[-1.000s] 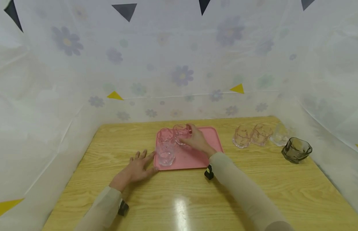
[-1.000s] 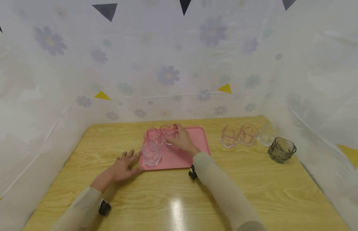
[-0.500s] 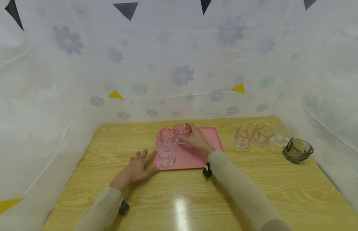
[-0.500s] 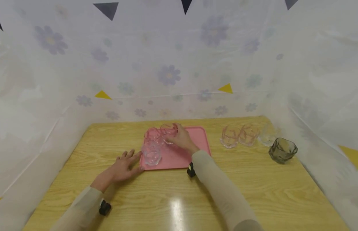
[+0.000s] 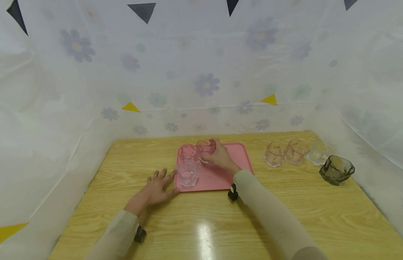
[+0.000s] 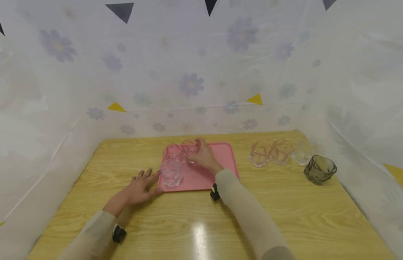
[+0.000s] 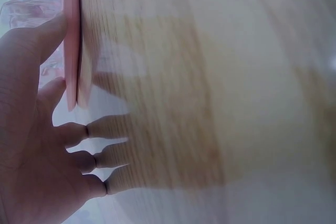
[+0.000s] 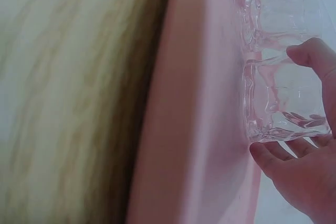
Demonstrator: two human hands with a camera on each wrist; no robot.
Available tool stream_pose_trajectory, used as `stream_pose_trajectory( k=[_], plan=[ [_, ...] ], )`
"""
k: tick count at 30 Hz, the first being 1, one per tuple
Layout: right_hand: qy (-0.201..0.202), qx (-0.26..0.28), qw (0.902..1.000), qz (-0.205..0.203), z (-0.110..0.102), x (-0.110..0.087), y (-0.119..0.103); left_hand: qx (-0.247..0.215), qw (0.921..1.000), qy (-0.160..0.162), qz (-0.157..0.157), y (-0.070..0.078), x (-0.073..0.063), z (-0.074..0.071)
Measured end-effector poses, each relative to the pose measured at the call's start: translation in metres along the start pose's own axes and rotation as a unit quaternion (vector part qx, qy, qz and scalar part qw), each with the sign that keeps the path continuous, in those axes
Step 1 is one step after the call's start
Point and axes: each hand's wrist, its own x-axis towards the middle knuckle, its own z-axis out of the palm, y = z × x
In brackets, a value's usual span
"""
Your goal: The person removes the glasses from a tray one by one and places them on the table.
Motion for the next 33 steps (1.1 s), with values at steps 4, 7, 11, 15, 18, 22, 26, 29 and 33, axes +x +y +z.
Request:
stream_pose_trajectory(
  k=[4,7,11,15,18,22,26,29,33],
  plan=[
    [0.010,-0.008,0.9999,0.003,-0.005,-0.003,0.002,0.001,1.0000,0.000,0.001,0.001,0.001,0.000],
    [0.013,-0.001,0.9999,0.003,-0.010,-0.008,0.002,0.005,1.0000,0.002,0.003,0.001,0.001,-0.001],
    [0.016,0.009,0.9998,0.004,-0.019,-0.017,0.001,0.007,1.0000,0.000,0.005,0.001,0.002,0.000],
    [0.022,-0.005,0.9997,-0.004,-0.029,-0.027,0.001,0.002,1.0000,-0.002,0.004,0.001,0.001,0.000],
    [0.031,-0.015,0.9993,-0.013,-0.037,-0.035,0.003,-0.002,1.0000,0.000,0.004,0.001,0.001,0.001],
    [0.043,-0.014,0.9987,-0.021,-0.049,-0.046,0.007,-0.006,1.0000,0.003,0.005,0.000,0.001,0.002],
    [0.042,-0.007,0.9990,-0.016,-0.062,-0.058,0.009,-0.007,1.0000,0.005,0.002,0.000,0.000,0.001],
    [0.041,-0.006,0.9991,-0.008,-0.071,-0.068,0.012,-0.008,1.0000,0.005,0.000,0.001,0.000,0.001],
    [0.052,-0.013,0.9986,-0.006,-0.082,-0.081,0.019,-0.011,0.9999,0.004,0.001,0.002,0.000,0.000]
  ],
)
